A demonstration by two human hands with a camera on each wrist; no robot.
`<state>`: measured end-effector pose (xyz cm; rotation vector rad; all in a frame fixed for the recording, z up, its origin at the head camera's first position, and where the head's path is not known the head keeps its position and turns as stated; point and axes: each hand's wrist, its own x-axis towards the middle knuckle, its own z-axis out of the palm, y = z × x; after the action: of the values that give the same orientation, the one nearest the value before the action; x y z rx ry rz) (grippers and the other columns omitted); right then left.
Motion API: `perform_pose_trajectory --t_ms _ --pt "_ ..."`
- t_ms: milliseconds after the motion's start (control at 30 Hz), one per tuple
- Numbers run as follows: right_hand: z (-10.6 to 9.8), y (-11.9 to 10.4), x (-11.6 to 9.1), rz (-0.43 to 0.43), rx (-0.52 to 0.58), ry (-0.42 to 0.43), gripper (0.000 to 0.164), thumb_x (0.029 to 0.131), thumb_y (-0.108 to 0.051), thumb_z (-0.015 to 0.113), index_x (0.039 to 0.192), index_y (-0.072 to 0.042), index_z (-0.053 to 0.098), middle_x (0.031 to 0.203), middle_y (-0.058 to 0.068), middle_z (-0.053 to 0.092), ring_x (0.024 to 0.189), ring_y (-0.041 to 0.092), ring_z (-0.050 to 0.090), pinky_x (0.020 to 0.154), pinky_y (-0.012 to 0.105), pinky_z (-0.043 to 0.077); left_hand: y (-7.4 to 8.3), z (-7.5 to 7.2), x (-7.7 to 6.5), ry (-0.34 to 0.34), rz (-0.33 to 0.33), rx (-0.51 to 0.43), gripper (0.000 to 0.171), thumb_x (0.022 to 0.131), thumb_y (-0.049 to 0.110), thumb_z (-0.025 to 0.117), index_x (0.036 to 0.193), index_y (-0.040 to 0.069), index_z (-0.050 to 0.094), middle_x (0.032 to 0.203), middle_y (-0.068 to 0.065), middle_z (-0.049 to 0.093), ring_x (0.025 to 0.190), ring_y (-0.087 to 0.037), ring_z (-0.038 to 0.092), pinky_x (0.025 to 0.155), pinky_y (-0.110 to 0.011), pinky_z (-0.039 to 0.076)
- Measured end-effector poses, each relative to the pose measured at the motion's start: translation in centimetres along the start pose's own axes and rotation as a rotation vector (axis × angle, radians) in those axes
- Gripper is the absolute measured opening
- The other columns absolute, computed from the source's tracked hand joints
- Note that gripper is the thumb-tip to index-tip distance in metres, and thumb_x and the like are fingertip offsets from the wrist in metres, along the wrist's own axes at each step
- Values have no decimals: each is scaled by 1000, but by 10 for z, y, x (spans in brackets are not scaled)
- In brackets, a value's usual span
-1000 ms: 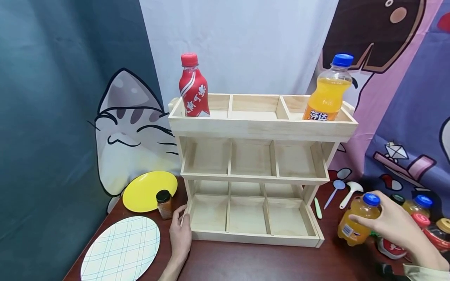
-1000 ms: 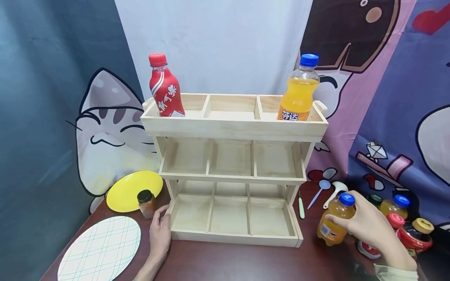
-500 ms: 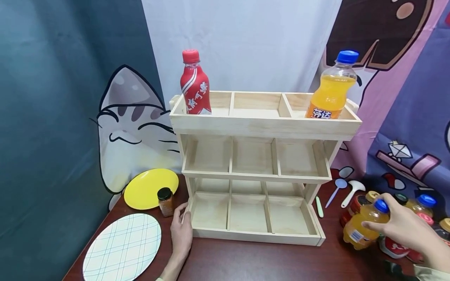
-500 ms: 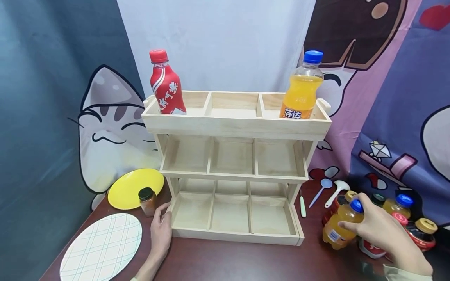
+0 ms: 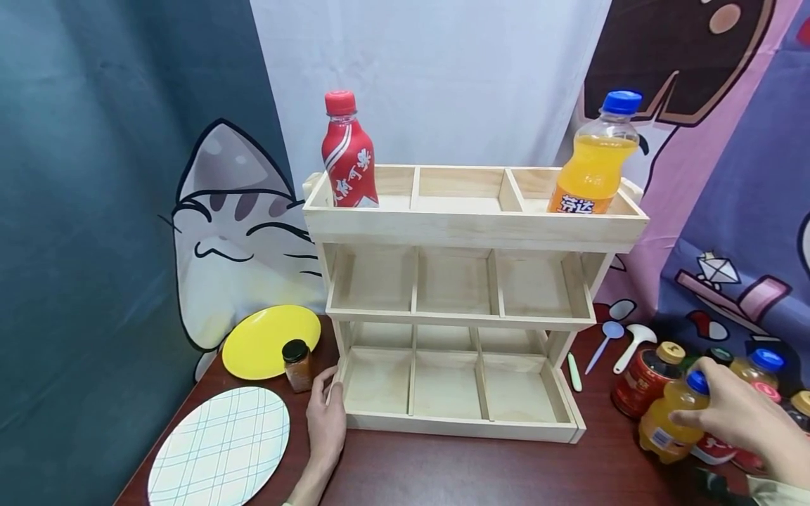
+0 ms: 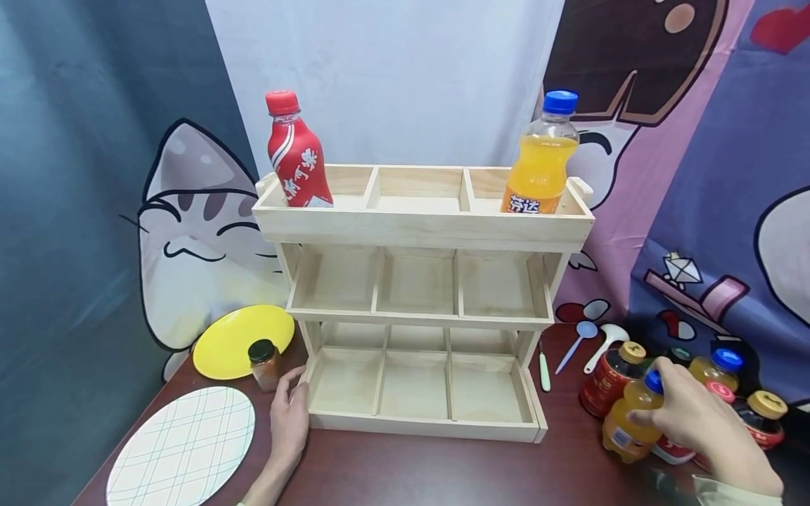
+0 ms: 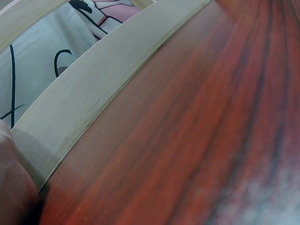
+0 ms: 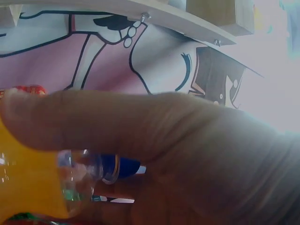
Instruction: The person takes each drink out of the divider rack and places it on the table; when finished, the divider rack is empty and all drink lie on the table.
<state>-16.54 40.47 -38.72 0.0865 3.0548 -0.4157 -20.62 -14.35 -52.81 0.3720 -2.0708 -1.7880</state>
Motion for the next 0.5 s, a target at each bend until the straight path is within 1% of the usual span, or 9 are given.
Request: perform_pose_trajectory --t_ms 167,267,367,500 --pt "2 3 1 -16 22 8 70 56 -40 80 94 5 42 78 10 54 67 21 50 55 35 43 -1 1 0 1 -1 2 26 94 26 42 118 28 51 115 1 59 105 -12 56 75 -18 42" --pt "2 6 1 -36 20 22 68 56 -36 81 96 4 43 81 14 55 70 24 51 56 38 44 -1 1 0 2 0 4 26 94 26 42 118 28 51 115 1 58 105 -12 55 75 -17 42" --pt "3 7 2 -54 13 42 68 59 -40 79 99 4 46 86 19 55 75 29 52 59 43 45 -2 1 0 5 4 7 26 94 26 42 118 28 51 116 2 58 105 -11 55 75 -16 41" --pt "3 5 1 -65 9 67 67 62 -45 76 101 2 48 92 23 56 81 35 52 64 49 42 -2 1 0 17 6 10 26 93 25 43 117 28 52 115 1 59 104 -12 56 74 -16 42"
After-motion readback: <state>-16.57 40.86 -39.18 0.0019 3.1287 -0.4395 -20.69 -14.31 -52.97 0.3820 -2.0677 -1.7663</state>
